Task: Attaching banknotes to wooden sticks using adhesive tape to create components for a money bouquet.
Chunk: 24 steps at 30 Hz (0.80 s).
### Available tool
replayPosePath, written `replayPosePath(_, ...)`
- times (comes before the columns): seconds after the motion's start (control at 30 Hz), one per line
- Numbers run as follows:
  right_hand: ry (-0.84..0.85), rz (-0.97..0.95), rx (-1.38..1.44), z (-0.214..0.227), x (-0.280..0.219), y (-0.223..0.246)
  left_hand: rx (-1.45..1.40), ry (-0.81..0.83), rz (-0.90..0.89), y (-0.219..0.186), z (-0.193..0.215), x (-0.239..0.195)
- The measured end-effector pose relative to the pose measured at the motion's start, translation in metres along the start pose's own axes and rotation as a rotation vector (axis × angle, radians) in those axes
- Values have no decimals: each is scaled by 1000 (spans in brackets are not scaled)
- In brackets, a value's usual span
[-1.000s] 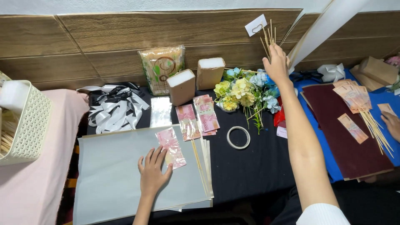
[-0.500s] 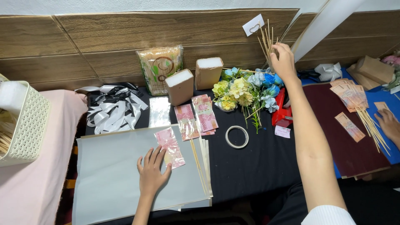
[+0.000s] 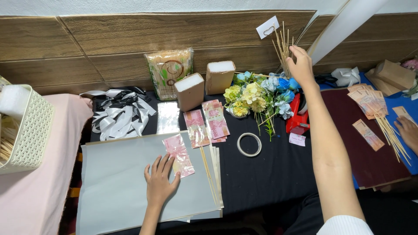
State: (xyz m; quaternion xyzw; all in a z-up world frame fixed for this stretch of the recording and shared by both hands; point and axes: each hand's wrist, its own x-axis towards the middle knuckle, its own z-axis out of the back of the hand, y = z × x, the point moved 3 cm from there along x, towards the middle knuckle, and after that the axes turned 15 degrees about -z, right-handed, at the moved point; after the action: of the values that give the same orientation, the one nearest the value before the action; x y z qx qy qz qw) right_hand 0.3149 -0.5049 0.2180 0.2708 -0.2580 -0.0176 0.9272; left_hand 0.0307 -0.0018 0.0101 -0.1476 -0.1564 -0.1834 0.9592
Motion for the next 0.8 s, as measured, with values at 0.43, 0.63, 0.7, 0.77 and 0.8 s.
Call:
replayPosePath(0.43,-110,63,12,-15,17,-7,-15,23,17,1,-1,1)
replayPosePath(0.63,-11,37,6,-29,25,4,-7,21,10,3,-4,1)
replayPosePath(0.7,-10,-16,-60,-37,29,-1,-17,29,6,3,-5,0)
replayPosePath(0.77,-9,-5,-61,-37,31,-1,-22,25,7,1,-1,2)
replayPosePath(0.8,-10,6,-64,-37,32,0,-27,19,5,1,1,3)
